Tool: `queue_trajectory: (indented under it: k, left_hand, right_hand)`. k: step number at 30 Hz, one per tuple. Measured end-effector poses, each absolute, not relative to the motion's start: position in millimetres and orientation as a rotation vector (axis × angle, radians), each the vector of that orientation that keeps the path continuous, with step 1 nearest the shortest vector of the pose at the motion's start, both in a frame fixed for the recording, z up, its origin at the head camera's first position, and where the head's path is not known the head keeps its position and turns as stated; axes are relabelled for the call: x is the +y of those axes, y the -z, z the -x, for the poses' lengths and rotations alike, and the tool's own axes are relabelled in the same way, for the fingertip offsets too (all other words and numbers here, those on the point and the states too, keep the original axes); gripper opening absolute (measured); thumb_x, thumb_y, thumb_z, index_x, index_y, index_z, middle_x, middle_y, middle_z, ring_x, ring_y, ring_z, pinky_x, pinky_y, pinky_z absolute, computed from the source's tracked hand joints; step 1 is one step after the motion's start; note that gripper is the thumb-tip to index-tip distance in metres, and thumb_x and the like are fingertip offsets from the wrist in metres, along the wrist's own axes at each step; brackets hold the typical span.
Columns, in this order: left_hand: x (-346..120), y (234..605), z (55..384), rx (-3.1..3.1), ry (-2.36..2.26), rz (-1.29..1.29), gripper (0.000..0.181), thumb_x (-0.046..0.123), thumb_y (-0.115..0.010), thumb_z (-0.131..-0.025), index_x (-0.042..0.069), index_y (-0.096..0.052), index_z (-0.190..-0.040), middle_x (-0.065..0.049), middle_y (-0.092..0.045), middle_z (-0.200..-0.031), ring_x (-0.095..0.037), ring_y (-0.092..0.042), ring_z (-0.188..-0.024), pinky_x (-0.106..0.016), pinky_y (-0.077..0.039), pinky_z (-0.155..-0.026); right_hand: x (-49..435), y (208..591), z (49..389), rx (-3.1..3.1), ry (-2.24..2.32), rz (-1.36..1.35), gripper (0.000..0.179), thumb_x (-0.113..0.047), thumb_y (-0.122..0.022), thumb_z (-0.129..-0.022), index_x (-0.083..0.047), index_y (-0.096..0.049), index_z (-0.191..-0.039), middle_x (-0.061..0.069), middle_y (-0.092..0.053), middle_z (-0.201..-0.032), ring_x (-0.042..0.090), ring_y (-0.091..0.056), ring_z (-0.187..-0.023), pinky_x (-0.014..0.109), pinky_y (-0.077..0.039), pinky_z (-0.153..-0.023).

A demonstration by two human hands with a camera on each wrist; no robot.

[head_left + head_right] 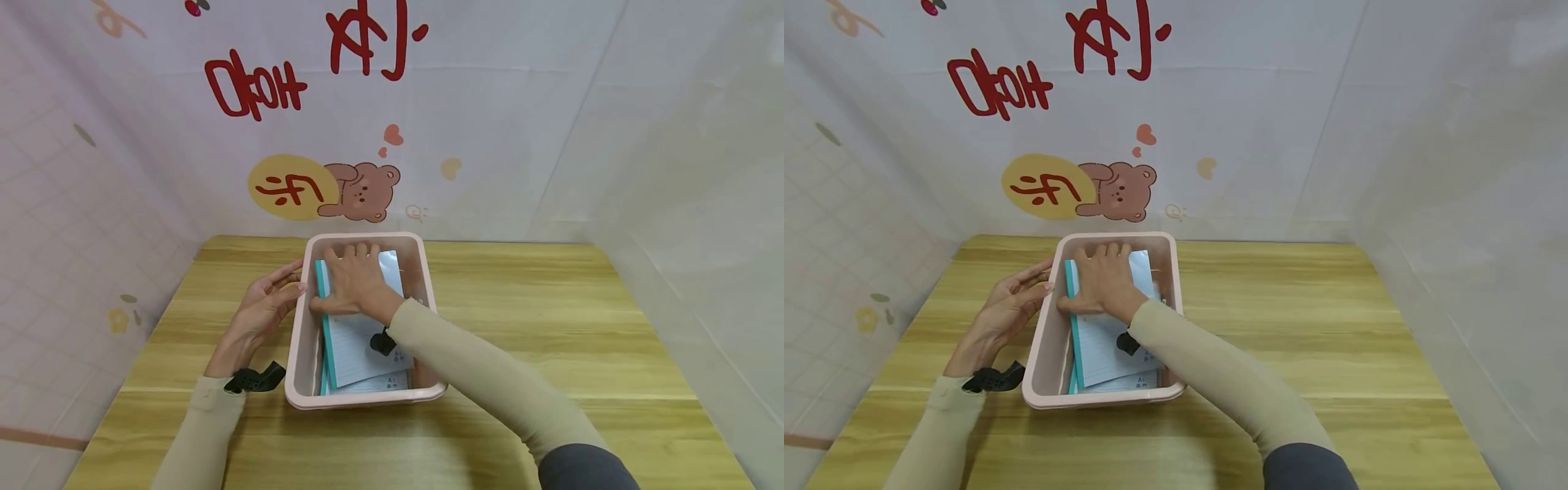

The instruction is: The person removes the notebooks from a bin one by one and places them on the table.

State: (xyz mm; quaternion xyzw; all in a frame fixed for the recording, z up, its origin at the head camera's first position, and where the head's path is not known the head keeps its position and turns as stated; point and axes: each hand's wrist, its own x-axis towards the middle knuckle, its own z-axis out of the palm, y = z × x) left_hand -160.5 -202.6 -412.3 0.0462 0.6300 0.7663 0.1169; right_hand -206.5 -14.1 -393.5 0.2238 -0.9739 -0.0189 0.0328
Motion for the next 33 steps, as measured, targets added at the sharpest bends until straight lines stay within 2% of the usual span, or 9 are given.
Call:
queue_trajectory:
  k: [8, 14, 20, 25, 31, 33]
  left_hand:
    - [-201.5, 410.7, 161.6, 1.817, -2.253, -0.111, 0.066, 0.008, -0.063, -0.102, -0.001, -0.03, -0.159, -0.001, -0.055, -0.121, -0.005, -0.065, -0.095, -0.018, -0.059, -0.085]
    - [-201.3, 409.4, 163.5, 1.799, -2.264, -0.115, 0.066, 0.007, -0.062, -0.102, -0.002, -0.029, -0.159, -0.001, -0.055, -0.12, -0.004, -0.066, -0.095, -0.017, -0.059, -0.084]
    - [-202.9, 408.7, 164.0, 1.801, -2.264, -0.103, 0.066, 0.005, -0.061, -0.103, -0.002, -0.028, -0.159, 0.0, -0.056, -0.118, -0.004, -0.065, -0.092, -0.017, -0.058, -0.083]
    - [-205.3, 407.3, 162.3, 1.803, -2.278, -0.089, 0.066, 0.004, -0.06, -0.102, -0.003, -0.028, -0.159, 0.0, -0.057, -0.118, -0.004, -0.065, -0.093, -0.018, -0.059, -0.083]
    - [-203.9, 406.6, 164.7, 1.781, -2.283, -0.107, 0.065, 0.004, -0.06, -0.102, -0.003, -0.028, -0.159, -0.002, -0.057, -0.119, -0.005, -0.067, -0.093, -0.019, -0.06, -0.083]
    - [-202.9, 406.7, 165.9, 1.77, -2.286, -0.106, 0.065, 0.004, -0.06, -0.102, -0.003, -0.029, -0.158, -0.001, -0.058, -0.119, -0.006, -0.067, -0.093, -0.019, -0.06, -0.082]
  right_hand:
    - [-6.6, 373.0, 209.7, -2.952, -0.073, -0.741, 0.091, -0.085, -0.052, -0.077, -0.027, -0.042, -0.146, 0.013, -0.054, -0.146, 0.037, -0.049, -0.133, 0.064, -0.035, -0.11]
    - [-0.1, 351.9, 210.1, -2.896, -0.162, -0.744, 0.09, -0.089, -0.054, -0.075, -0.024, -0.048, -0.137, 0.011, -0.061, -0.131, 0.033, -0.054, -0.124, 0.061, -0.04, -0.104]
    - [6.9, 331.6, 209.1, -2.834, -0.273, -0.736, 0.084, -0.077, -0.061, -0.076, -0.024, -0.047, -0.14, 0.008, -0.059, -0.132, 0.032, -0.053, -0.123, 0.059, -0.039, -0.104]
    - [16.6, 311.2, 208.2, -2.728, -0.394, -0.762, 0.075, -0.066, -0.062, -0.078, -0.019, -0.048, -0.136, 0.006, -0.06, -0.115, 0.028, -0.052, -0.109, 0.053, -0.04, -0.092]
    - [37.0, 281.3, 208.9, -2.653, -0.514, -0.75, 0.077, -0.063, -0.063, -0.079, -0.017, -0.048, -0.14, 0.007, -0.061, -0.125, 0.026, -0.052, -0.111, 0.051, -0.037, -0.089]
    - [44.3, 271.6, 209.5, -2.638, -0.543, -0.735, 0.076, -0.062, -0.063, -0.078, -0.017, -0.049, -0.138, 0.007, -0.062, -0.121, 0.025, -0.053, -0.108, 0.049, -0.036, -0.086]
